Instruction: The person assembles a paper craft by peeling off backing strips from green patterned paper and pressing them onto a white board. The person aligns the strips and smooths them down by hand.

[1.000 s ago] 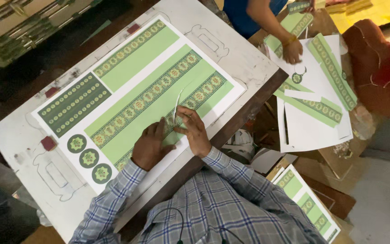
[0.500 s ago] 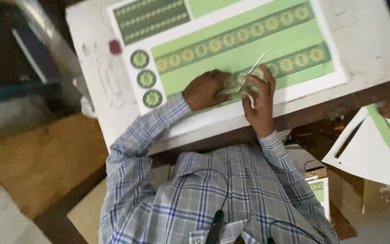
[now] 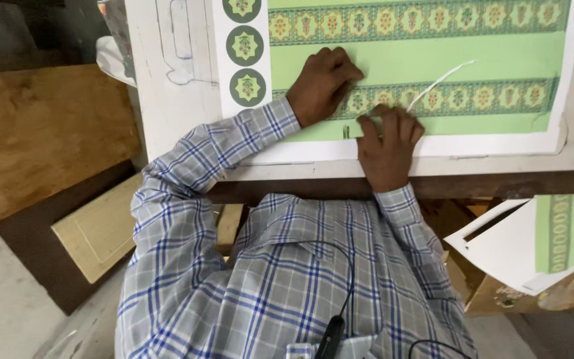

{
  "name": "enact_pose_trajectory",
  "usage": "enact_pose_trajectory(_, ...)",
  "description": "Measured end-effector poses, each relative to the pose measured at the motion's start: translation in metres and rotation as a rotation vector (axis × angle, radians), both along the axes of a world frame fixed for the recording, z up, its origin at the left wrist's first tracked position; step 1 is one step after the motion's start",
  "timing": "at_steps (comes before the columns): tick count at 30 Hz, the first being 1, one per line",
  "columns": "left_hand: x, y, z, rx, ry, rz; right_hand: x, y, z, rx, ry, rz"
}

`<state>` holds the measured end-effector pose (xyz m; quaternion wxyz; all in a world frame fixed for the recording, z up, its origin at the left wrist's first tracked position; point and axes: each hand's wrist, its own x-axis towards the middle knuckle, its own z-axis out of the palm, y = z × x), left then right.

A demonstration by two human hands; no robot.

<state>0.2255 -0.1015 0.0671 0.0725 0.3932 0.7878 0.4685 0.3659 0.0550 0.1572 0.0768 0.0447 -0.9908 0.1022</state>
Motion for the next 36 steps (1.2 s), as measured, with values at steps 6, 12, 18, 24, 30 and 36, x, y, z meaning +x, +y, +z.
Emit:
enact_pose_trajectory(6, 0.006, -0.001, 0.014, -0.096, 0.112, -0.026, -0.003, -0.004, 0.006, -0.163, -0.05, 0.041)
enact_pose_trajectory(12, 0.008, 0.0, 0.023, -0.182, 0.175, -0.025, 0.003, -0.004, 0.001, -0.316, -0.039, -0.117)
enact_pose_trajectory(18, 0.009, 0.002, 0.024, -0.23, 0.238, -0.037, 0.025, 0.036, -0.01, -0.471, 0.001, -0.437)
enact_pose_trajectory(24, 0.008, 0.002, 0.021, -0.262, 0.205, -0.068, 0.083, 0.109, -0.035, -0.336, 0.174, -0.609)
enact_pose_trajectory(30, 0.002, 0.005, 0.017, -0.219, 0.186, -0.06, 0.225, 0.216, -0.024, -0.186, 0.21, -0.778)
enact_pose_trajectory(36, -0.009, -0.023, 0.038, -0.255, -0.045, -0.243, 0.27, 0.223, 0.003, 0.248, 0.19, -0.683)
